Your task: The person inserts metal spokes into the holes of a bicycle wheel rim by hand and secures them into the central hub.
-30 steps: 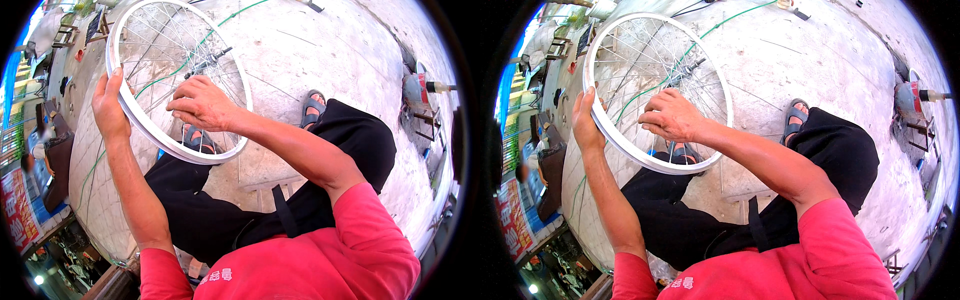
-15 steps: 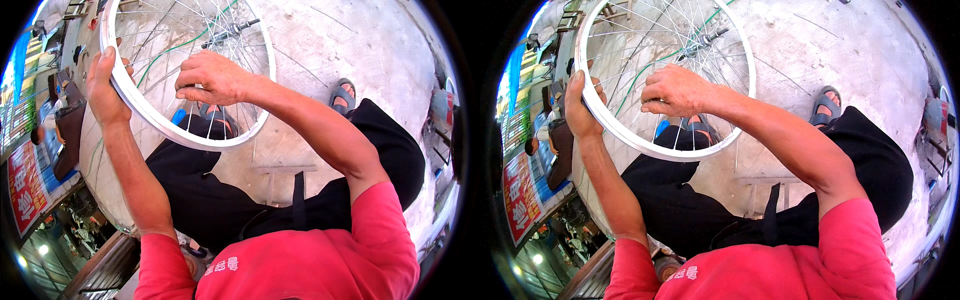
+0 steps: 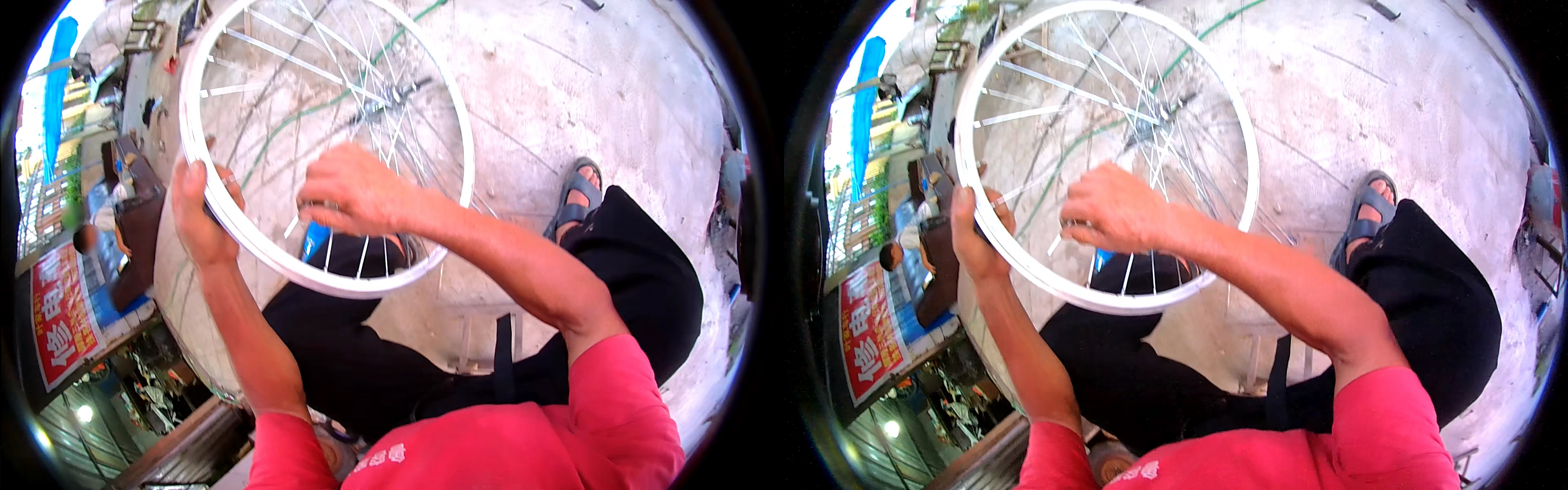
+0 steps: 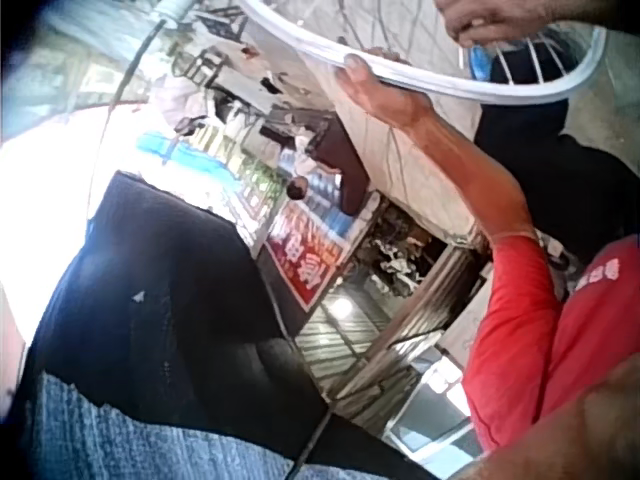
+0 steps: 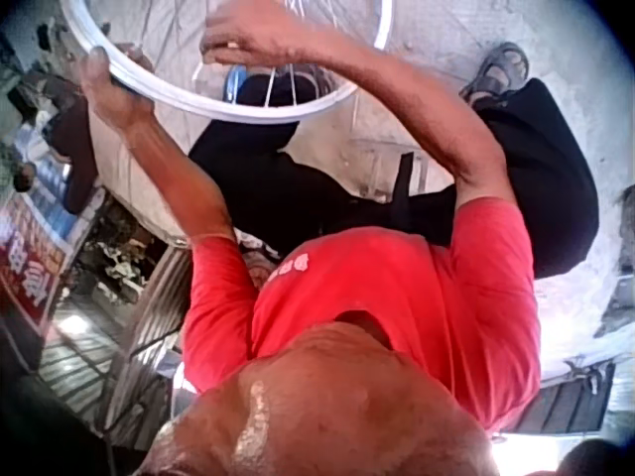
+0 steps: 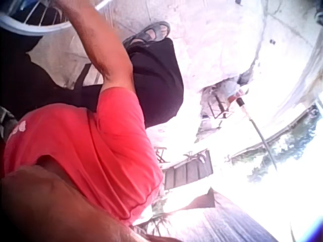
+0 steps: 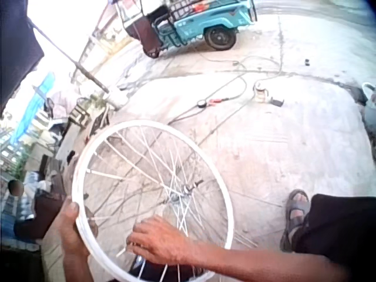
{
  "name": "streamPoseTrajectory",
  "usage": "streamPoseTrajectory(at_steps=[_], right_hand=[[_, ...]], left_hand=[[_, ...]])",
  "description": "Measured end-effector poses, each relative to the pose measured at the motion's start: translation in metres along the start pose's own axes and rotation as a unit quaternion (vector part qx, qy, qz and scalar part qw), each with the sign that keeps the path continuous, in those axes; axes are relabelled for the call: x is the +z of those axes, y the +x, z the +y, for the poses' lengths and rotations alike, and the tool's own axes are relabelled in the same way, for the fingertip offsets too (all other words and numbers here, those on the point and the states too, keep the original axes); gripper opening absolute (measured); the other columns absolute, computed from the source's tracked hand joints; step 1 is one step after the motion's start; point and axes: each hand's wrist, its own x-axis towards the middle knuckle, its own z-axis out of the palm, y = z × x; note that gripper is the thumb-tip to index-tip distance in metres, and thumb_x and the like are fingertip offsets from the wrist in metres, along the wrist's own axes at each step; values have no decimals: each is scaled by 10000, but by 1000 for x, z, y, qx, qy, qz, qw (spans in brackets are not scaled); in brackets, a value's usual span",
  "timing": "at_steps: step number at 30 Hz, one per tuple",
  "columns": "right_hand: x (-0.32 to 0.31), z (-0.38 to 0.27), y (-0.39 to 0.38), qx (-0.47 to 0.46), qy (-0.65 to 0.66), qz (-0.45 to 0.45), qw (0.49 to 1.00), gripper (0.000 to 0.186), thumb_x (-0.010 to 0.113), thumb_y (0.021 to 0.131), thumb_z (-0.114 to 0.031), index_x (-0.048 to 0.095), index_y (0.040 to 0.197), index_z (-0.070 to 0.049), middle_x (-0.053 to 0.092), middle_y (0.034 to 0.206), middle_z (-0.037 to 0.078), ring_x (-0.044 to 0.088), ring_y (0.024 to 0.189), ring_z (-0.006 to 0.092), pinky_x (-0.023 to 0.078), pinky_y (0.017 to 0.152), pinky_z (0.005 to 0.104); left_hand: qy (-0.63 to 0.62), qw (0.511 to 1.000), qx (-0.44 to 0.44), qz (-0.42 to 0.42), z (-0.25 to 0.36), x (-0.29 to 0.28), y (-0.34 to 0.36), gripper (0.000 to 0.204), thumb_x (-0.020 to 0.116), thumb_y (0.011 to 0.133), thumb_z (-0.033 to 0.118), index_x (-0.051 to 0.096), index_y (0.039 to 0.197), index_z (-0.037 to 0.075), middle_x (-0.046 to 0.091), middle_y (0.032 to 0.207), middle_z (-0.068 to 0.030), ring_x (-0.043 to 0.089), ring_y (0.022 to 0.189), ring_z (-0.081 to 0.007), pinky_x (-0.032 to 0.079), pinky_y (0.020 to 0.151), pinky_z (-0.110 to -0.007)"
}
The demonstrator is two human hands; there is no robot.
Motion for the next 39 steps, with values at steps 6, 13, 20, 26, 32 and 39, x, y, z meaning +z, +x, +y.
streamPoseTrajectory(at_steps=[6, 13, 20, 26, 32, 39], right_hand=[[6, -3, -3, 19, 11, 13, 1000, 172, 737, 872, -270, 669, 899, -114, 580, 837, 53, 592, 863, 267, 427, 784, 415], [4, -11, 2, 40, 6, 60, 997, 177, 751, 865, -271, 679, 904, -113, 572, 829, 53, 593, 857, 266, 423, 790, 411], [2, -16, 1, 52, 3, 76, 996, 192, 759, 859, -271, 686, 917, -103, 574, 824, 56, 595, 854, 266, 424, 791, 414], [0, -16, 0, 53, 5, 98, 994, 196, 760, 859, -274, 680, 911, -103, 583, 833, 57, 599, 859, 264, 427, 806, 411], [-1, -16, 1, 65, -3, 113, 991, 209, 765, 857, -280, 670, 906, -101, 589, 831, 56, 600, 856, 265, 428, 808, 410], [-2, -18, 2, 63, -3, 124, 990, 217, 777, 843, -274, 662, 899, -99, 587, 833, 56, 600, 852, 267, 430, 799, 413]], left_hand=[[-13, 1000, -11, -21, -5, -7, -4, 489, 580, 998, 328, 538, 1344, -16, 579, 744, -20, 546, 555, -61, 434, 466, -207], [-21, 996, -4, -84, -5, -7, -5, 562, 550, 1017, 398, 494, 1388, -21, 609, 714, -57, 507, 508, -80, 391, 444, -218], [-42, 982, -49, -178, -8, -11, -4, 828, 465, 1023, 625, 361, 1532, -19, 577, 639, -79, 417, 435, -85, 323, 428, -238], [-54, 981, -59, -176, -8, 1, -4, 916, 445, 997, 712, 345, 1547, -14, 473, 559, -13, 375, 429, -90, 297, 437, -251], [-45, 989, -29, -135, -17, -4, 1, 816, 477, 983, 716, 580, 1323, -19, 540, 597, -49, 409, 447, -96, 324, 441, -242], [-90, 976, -28, -196, -19, -10, 2, 701, 461, 1001, 695, 647, 1074, 23, 646, 685, -162, 483, 449, -116, 373, 433, -241]])
